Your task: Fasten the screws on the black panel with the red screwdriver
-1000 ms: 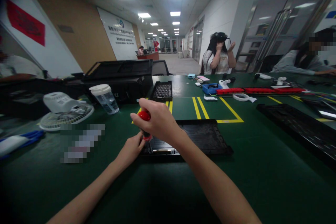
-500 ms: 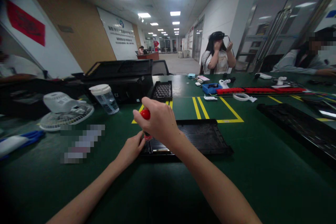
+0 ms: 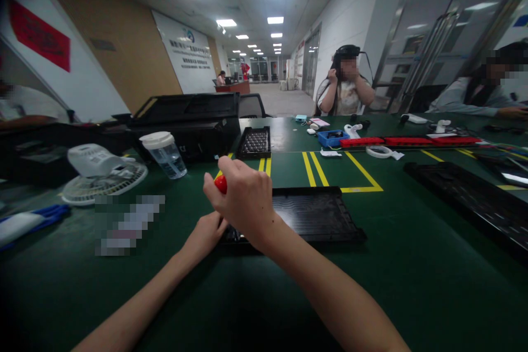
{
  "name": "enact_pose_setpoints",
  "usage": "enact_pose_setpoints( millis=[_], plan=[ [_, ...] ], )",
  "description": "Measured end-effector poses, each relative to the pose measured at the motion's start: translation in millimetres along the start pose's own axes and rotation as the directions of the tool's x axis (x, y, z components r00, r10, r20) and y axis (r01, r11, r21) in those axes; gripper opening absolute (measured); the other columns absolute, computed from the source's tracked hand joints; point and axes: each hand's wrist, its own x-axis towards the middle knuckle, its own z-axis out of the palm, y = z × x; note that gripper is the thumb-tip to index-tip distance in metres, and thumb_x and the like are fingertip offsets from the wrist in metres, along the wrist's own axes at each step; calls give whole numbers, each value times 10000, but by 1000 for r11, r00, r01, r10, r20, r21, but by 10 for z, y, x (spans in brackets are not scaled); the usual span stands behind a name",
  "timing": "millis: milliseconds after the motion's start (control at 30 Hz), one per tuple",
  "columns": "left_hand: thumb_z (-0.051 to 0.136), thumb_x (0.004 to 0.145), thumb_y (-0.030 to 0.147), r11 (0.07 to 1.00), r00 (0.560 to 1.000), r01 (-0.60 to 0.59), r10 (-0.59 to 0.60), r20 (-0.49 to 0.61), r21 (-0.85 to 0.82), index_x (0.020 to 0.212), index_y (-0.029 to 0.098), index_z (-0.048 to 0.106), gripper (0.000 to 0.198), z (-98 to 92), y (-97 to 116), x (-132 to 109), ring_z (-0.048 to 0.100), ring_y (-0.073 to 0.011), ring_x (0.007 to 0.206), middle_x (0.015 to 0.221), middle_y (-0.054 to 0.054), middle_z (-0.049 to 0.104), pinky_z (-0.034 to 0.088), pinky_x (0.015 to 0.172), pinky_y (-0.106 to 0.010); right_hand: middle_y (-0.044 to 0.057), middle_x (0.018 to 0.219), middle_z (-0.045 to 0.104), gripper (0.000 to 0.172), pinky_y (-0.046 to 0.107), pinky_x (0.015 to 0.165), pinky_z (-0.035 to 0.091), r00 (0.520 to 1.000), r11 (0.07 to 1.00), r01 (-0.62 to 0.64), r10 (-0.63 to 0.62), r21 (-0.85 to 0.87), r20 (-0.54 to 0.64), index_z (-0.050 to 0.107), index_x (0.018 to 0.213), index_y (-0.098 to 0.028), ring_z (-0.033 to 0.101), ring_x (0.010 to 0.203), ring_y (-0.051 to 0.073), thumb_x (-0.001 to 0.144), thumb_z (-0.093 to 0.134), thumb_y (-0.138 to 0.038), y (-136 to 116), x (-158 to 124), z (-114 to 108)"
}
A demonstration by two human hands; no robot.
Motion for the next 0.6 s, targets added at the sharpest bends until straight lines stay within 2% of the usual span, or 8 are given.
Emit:
enact_pose_setpoints(
  millis=[400,467,600],
  plan=[
    [347,887,271,1000,1000,-7,7,-7,5,1128,175,473,289,-24,29,-15,626,-188,805,937,-90,649,430,712,-261,-42,558,368,261,240,502,222,996,997,-71,70,-22,-47,405,637,-173,302,503,80,817,461,-354,67,-1,33],
    [346,886,269,1000,1000,-6,6,0,9,1151,173,462,305,-26,34,-17,627,-190,802,934,-92,651,432,711,-264,-46,564,360,250,236,510,236,996,997,-75,77,30,-49,388,640,-176,301,506,78,807,473,-343,87,6,51],
    [349,880,261,1000,1000,-14,14,-3,7,1175,164,453,327,-26,30,-17,623,-200,827,949,-102,649,434,729,-275,-63,557,338,244,218,513,271,995,966,-105,102,237,23,343,653,-185,331,491,67,786,502,-314,117,24,100]
  ],
)
